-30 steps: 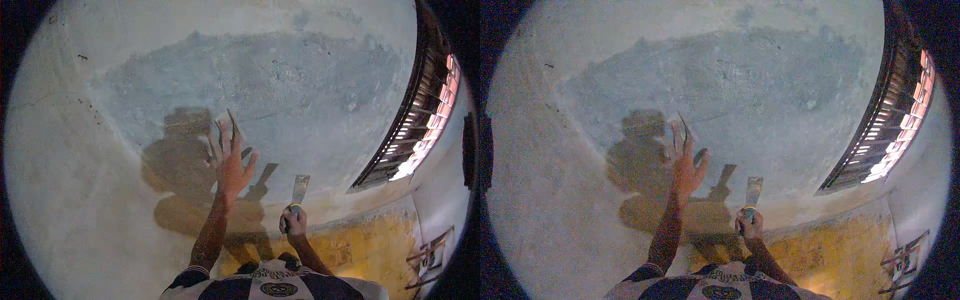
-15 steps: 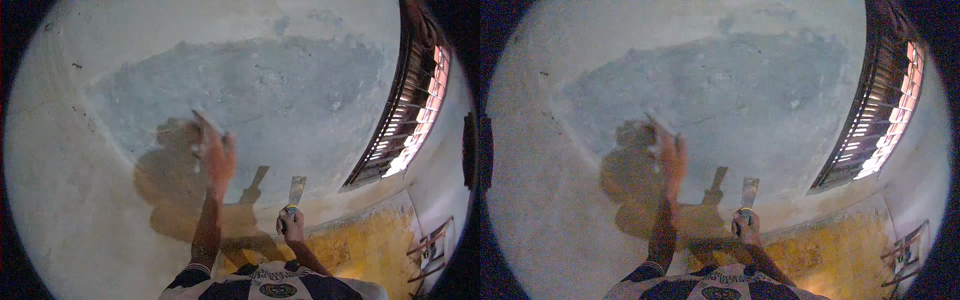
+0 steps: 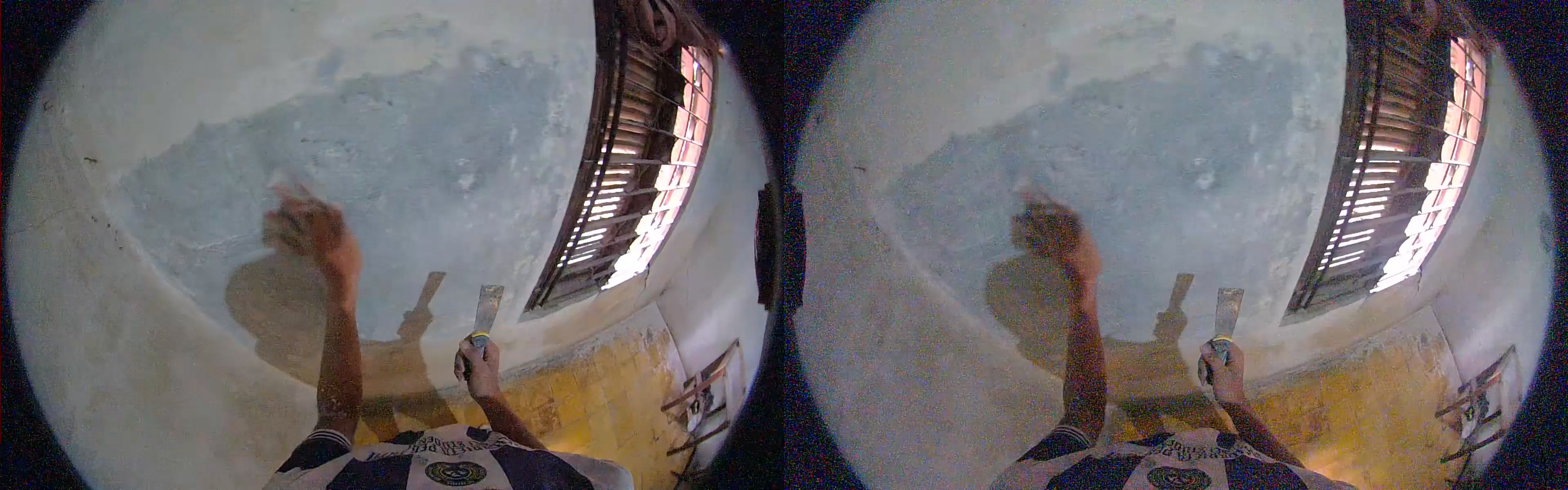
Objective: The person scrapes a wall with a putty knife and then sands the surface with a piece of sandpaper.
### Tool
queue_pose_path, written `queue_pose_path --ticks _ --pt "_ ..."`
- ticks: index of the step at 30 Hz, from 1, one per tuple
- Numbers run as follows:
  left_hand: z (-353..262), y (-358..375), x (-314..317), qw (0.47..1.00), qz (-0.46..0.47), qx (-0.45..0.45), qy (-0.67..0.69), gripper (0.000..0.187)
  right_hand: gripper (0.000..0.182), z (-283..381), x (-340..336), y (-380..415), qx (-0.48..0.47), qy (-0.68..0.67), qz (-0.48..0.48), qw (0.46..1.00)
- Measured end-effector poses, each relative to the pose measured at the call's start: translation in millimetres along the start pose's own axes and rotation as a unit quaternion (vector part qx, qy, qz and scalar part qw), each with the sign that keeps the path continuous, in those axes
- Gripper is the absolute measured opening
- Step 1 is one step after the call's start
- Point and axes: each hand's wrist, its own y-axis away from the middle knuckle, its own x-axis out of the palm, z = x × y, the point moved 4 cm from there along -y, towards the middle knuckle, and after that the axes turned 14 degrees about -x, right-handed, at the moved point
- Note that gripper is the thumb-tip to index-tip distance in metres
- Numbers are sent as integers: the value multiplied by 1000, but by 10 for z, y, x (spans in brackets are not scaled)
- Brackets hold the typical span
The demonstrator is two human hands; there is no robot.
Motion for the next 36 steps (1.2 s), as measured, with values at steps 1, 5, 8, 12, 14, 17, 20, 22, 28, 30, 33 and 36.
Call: queue_pose_path --ticks 1,5,8,12,14,17,20,22,28,30,33,36 --pt "-435 51 -126 999 8 18 -30 57 19 15 -108 -55 -3 -4 2 1000" --pt "-1250 324 -266 986 -61 88 -128 52 17 18 -470 -245 -19 -20 7 1000" --pt "-1221 182 -36 986 -103 108 69 53 18 129 -715 -393 -32 -11 9 999" --pt "-1493 677 416 984 -70 131 -102 50 18 143 -1007 -546 -29 -59 4 998" --pt "-1942 829 360 984 -25 117 -134 47 18 173 -1175 -636 -40 -35 17 998" --pt "-2123 670 404 994 -21 56 96 43 17 292 -1427 -743 -51 -7 11 999" --pt "-1684 585 914 976 -9 -38 216 39 18 343 -1711 -795 -40 -11 -3 999" --pt "-1887 729 953 994 -57 28 89 39 18 375 -1844 -827 -36 -18 -3 999" --pt "-2334 749 1084 984 -87 131 83 50 22 489 -2140 -915 -39 -7 2 999" --pt "-2477 752 1094 986 -53 102 118 50 21 563 -2176 -942 -48 -9 7 999" --pt "-3175 1070 1018 976 -83 170 -112 51 22 527 -2271 -1014 -55 20 20 998" --pt "-3253 1130 1094 978 7 188 -85 70 22 549 -2256 -1064 -47 -14 1 999"
